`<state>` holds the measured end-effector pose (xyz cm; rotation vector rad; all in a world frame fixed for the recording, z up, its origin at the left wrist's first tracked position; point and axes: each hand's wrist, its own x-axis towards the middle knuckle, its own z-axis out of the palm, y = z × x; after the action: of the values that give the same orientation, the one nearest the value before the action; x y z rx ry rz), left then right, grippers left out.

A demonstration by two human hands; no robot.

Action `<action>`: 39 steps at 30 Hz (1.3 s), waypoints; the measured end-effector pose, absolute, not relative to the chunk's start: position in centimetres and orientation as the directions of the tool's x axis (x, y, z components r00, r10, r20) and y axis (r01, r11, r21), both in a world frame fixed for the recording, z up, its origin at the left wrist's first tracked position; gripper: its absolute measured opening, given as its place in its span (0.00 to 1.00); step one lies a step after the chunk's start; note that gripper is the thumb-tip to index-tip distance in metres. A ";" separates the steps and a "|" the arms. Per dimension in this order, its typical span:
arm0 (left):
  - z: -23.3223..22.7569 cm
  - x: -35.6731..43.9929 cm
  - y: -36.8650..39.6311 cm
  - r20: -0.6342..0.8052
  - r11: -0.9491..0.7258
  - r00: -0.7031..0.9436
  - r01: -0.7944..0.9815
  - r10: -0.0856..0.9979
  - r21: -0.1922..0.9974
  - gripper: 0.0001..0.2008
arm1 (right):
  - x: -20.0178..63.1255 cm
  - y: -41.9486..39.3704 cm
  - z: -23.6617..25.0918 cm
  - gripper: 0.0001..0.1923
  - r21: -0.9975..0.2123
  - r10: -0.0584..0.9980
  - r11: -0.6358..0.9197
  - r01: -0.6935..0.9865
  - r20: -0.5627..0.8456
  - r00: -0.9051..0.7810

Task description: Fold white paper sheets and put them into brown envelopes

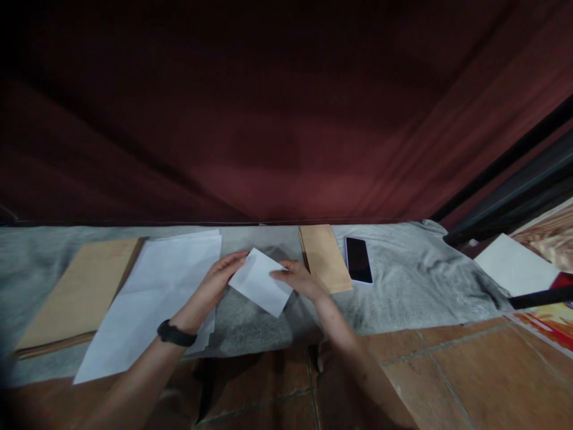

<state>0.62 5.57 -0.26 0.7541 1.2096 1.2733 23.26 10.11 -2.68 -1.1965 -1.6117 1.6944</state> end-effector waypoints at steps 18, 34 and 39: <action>-5.8 1.2 5.9 -0.199 0.282 -0.346 0.212 0.917 0.936 0.03 | 17.6 6.3 -6.0 0.25 -0.363 0.825 0.565 0.741 0.216 -0.523; -3.6 3.1 4.6 0.274 -0.014 -0.081 0.944 0.958 0.329 0.21 | 17.7 6.6 -7.2 0.28 -0.262 0.871 0.486 0.834 0.222 -0.438; -6.3 4.3 4.7 0.247 -0.171 0.109 0.954 0.963 0.246 0.31 | 17.9 6.5 -7.6 0.27 -0.231 0.871 0.485 0.844 0.217 -0.441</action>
<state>4.29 4.70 -6.26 2.3209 2.0063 0.5505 17.85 6.53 -7.60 -1.4492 -2.4295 0.1264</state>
